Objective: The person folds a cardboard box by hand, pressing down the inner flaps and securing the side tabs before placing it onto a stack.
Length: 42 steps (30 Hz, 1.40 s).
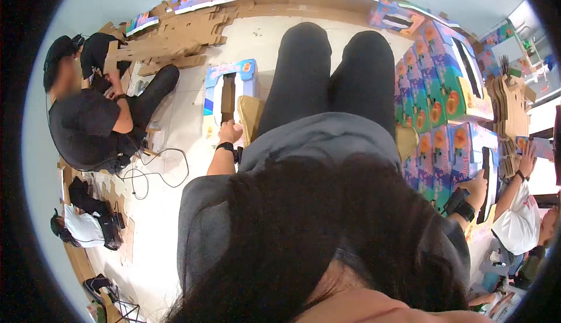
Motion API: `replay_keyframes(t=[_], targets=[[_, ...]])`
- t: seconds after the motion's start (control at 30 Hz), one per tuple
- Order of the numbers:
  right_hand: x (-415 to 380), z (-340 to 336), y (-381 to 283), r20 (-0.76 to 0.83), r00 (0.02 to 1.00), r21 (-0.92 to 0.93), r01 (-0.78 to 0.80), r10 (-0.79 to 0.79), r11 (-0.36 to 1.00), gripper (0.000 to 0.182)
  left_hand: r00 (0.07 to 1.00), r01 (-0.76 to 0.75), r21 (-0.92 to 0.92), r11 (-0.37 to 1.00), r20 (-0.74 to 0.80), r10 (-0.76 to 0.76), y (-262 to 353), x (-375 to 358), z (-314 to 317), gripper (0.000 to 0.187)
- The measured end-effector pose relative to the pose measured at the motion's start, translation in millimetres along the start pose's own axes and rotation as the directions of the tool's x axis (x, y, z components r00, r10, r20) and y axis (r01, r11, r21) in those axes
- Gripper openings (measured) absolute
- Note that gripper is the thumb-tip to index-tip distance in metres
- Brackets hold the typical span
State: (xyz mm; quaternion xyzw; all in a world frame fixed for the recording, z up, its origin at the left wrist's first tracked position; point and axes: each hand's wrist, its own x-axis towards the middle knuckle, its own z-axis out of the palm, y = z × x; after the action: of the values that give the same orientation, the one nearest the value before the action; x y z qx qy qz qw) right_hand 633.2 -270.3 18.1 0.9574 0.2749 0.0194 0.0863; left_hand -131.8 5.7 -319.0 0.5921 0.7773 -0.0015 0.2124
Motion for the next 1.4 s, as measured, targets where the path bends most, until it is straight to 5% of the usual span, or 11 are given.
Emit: replay_keyframes(t=[0.13,0.37,0.47,0.63,0.73,0.77,0.93,1.17,1.23,1.27,1.4], targets=[[9.2,7.1,6.8,-0.020,0.996,0.023,0.090,-0.089,0.996,0.116,0.974,-0.228,-0.221,0.948,-0.069,0.218,-12.2,48.1,2.5,0.050],[51.4,29.6,22.6,-0.004,0.994,-0.060,0.106,-0.106,0.993,0.138,0.961,0.049,0.014,0.999,0.272,-0.051,-20.5,110.2,52.4,0.095],[64.8,34.1,17.9,-0.257,0.927,-0.242,0.211,-0.273,0.947,0.131,0.929,0.154,0.124,0.980,0.319,-0.186,-12.4,97.0,68.3,0.108],[39.3,-47.5,-32.7,0.106,0.983,0.223,0.123,-0.150,0.967,0.119,0.916,0.171,0.337,0.926,0.292,-0.276,18.7,47.6,33.8,0.097],[57.7,-33.7,-5.2,0.049,0.986,0.160,0.150,-0.159,0.976,0.101,0.879,0.185,0.461,0.868,0.318,-0.356,44.3,6.5,-0.3,0.083],[38.3,-51.5,-10.2,0.031,0.990,0.161,0.130,-0.137,0.978,0.098,0.896,0.277,0.338,0.899,0.247,-0.369,-35.7,74.8,83.2,0.058],[-2.1,-75.6,-4.3,-0.094,0.986,0.200,0.153,-0.136,0.968,0.071,0.841,0.312,0.261,0.914,0.372,-0.393,-74.3,61.7,112.3,0.063],[11.6,-105.9,-31.1,-0.356,0.888,0.178,0.371,-0.292,0.911,0.053,0.951,0.194,-0.068,0.979,-0.230,-0.204,17.7,-41.8,-38.0,0.057],[1.3,-132.2,-71.9,-0.413,0.836,0.202,0.470,-0.360,0.859,0.051,0.970,0.074,-0.436,0.897,-0.178,-0.167,-2.6,-6.9,-56.8,0.091],[-3.7,-140.5,-91.1,-0.413,0.821,0.222,0.511,-0.394,0.831,0.050,0.963,0.123,-0.455,0.882,-0.161,-0.217,-6.1,5.9,-65.1,0.071],[-4.8,-135.4,-143.2,-0.338,0.737,0.178,0.660,-0.585,0.730,0.046,0.819,-0.140,-0.496,0.857,-0.544,-0.181,43.7,-13.9,-146.8,0.087]])
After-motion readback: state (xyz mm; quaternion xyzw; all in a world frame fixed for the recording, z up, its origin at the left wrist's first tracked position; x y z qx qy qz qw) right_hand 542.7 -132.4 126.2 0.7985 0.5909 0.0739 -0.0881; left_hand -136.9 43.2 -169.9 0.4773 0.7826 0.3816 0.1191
